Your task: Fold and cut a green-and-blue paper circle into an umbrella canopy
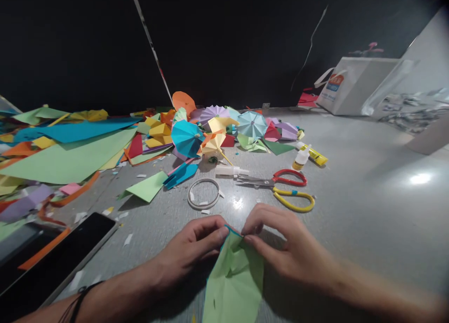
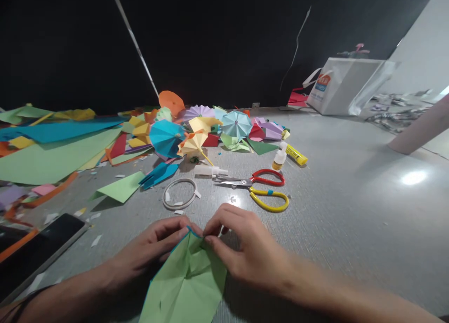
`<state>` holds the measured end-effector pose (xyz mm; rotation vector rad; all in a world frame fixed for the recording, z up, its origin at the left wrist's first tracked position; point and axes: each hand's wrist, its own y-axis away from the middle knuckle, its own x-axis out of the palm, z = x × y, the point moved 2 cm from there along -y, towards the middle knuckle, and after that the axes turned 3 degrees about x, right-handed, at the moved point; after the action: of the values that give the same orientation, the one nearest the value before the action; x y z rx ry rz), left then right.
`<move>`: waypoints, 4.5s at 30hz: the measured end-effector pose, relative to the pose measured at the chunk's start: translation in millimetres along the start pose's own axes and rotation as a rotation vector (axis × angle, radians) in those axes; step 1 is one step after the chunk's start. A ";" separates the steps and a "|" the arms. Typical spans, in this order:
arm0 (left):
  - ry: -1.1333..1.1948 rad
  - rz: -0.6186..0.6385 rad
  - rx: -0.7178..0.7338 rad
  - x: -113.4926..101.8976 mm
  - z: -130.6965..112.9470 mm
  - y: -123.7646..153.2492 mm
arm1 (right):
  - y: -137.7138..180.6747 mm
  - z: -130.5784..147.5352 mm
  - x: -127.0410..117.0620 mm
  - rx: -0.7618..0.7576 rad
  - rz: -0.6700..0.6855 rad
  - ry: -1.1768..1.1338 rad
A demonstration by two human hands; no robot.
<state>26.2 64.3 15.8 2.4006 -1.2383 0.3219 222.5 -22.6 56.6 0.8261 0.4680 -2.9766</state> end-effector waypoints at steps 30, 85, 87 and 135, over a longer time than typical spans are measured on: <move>-0.127 0.131 0.181 3.1 -14.8 3.6 | 8.4 -1.7 3.8 -0.193 -0.181 0.041; 0.191 -0.038 -0.022 -8.3 -6.8 -0.3 | -27.5 -80.2 -111.3 0.236 0.157 0.751; 0.189 -0.029 -0.030 -10.0 -6.4 -2.7 | -26.8 -82.8 -110.5 0.286 0.183 0.751; 0.150 -0.005 -0.097 -14.1 -6.0 -7.3 | -14.6 -10.4 -75.5 -0.779 -0.129 0.958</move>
<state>24.0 81.0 13.8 2.2526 -1.1541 0.4221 291.3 -10.4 90.5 2.0078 1.5591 -1.9178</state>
